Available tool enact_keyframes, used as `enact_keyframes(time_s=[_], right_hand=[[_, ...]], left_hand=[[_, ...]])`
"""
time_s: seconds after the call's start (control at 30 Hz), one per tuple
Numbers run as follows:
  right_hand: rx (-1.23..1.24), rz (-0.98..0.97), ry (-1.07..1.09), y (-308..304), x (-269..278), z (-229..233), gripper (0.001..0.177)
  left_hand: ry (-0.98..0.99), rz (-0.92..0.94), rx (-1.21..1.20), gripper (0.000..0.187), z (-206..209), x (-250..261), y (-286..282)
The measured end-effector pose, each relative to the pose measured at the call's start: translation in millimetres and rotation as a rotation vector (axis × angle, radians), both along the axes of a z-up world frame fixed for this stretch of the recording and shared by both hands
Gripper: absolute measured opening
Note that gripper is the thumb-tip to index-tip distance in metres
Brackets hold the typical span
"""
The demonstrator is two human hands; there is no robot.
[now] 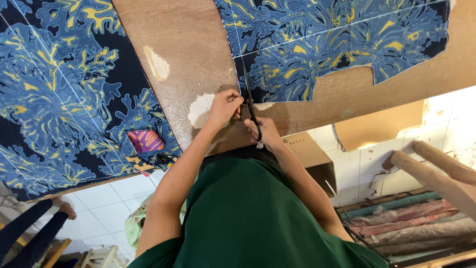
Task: The person uses shears to cut a large piece of blue and yellow patterned fabric laid out on a table. They follow white chalk lines to cut out a specific shape, adjusting the fabric as needed.
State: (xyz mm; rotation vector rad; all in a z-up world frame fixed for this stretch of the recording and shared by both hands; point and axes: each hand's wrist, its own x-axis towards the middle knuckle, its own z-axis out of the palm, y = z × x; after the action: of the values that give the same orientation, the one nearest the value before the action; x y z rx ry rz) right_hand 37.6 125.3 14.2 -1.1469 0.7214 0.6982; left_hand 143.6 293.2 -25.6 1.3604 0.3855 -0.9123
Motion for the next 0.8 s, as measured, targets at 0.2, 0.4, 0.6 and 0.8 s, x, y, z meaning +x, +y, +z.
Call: enact_keyframes(time_s=[0.2,0.4,0.6,0.8], right_hand=[[-0.020,0.011,0.005,-5,20,1,0.045],[0.018,-0.006,-0.035,-4,46,2,0.045],[0.023,-0.001,-0.026,-9,59,13,0.046],[0.015,0.010,-0.025,-9,86,1,0.045]], left_hand=[[0.001,0.008,-0.017,0.012,-4,0,2],[-0.017,-0.038,0.044,0.011,9,5,2],[-0.002,-0.012,0.039,0.010,12,7,2],[0.009,0.002,0.019,0.010,5,2,2]])
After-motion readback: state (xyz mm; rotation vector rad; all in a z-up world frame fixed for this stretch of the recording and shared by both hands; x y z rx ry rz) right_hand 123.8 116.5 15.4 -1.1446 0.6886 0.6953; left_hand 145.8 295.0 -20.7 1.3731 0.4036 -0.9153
